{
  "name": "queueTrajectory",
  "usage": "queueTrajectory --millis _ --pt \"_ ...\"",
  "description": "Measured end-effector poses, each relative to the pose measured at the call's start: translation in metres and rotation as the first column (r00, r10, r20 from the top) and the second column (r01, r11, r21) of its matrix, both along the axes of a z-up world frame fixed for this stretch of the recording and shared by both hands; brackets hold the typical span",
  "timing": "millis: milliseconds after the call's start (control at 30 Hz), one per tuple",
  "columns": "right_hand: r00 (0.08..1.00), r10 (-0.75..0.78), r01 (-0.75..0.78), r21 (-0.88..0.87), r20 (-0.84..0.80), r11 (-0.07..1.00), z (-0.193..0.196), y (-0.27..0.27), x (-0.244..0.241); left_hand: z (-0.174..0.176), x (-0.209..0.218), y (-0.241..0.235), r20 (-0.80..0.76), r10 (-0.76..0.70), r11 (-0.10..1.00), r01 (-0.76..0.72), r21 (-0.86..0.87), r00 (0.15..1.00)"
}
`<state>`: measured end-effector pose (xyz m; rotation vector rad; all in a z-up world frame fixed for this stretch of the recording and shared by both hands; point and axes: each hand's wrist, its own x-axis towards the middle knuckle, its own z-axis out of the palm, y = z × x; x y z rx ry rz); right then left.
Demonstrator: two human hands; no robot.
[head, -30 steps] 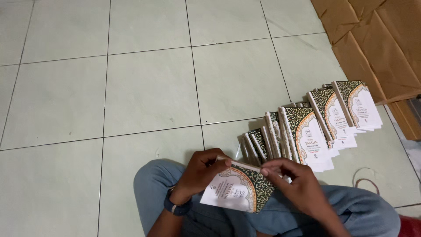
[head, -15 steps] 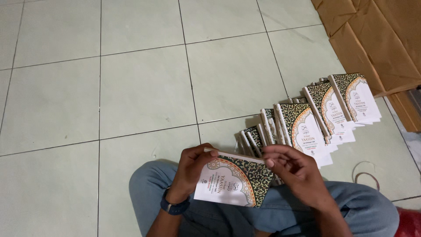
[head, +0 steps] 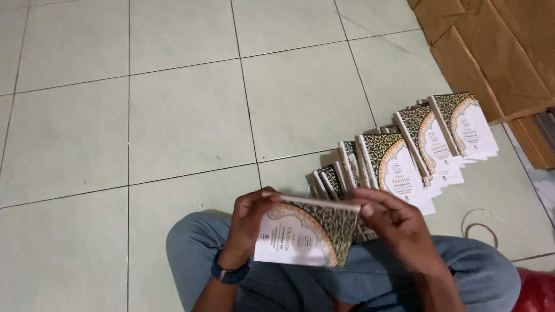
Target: The person sits on a tiled floor and stacks multiple identical hardcover books into neat piles. They pick up books from a larger stack, align them, and place them onto smaller stacks on the floor.
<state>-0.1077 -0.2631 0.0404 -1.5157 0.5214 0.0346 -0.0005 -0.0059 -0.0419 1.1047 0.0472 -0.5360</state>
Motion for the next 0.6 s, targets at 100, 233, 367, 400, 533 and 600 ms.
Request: queueTrajectory --millis 100,233,367,400,533,600 --pt "0.972 -0.202 0.151 0.329 0.125 0.932 -0.014 -0.013 -0.01 0.007 -0.013 -0.028 -0.25 0.371 0.924 -0.381 0.006 0.895" --pt "0.954 -0.211 0.071 0.517 0.216 0.853 -0.06 -0.031 -0.025 0.004 -0.042 -0.083 -0.062 0.457 0.88 -0.461 -0.114 0.887" --pt "0.946 -0.325 0.315 0.195 0.02 0.929 0.014 -0.022 0.0 0.045 -0.07 -0.123 -0.006 0.038 0.996 -0.038 -0.078 0.999" --pt "0.93 -0.357 0.346 -0.113 -0.089 0.931 0.051 -0.015 0.013 0.063 -0.075 -0.131 0.058 -0.128 0.984 0.134 -0.119 0.99" --pt "0.961 -0.262 0.236 -0.237 -0.085 0.942 0.037 -0.072 0.012 0.086 -0.067 -0.15 0.189 -0.258 0.945 0.206 0.255 0.947" --pt "0.937 -0.227 0.073 -0.49 -0.264 0.869 0.022 -0.096 0.018 0.086 -0.058 -0.148 0.348 -0.481 0.799 0.24 0.551 0.804"
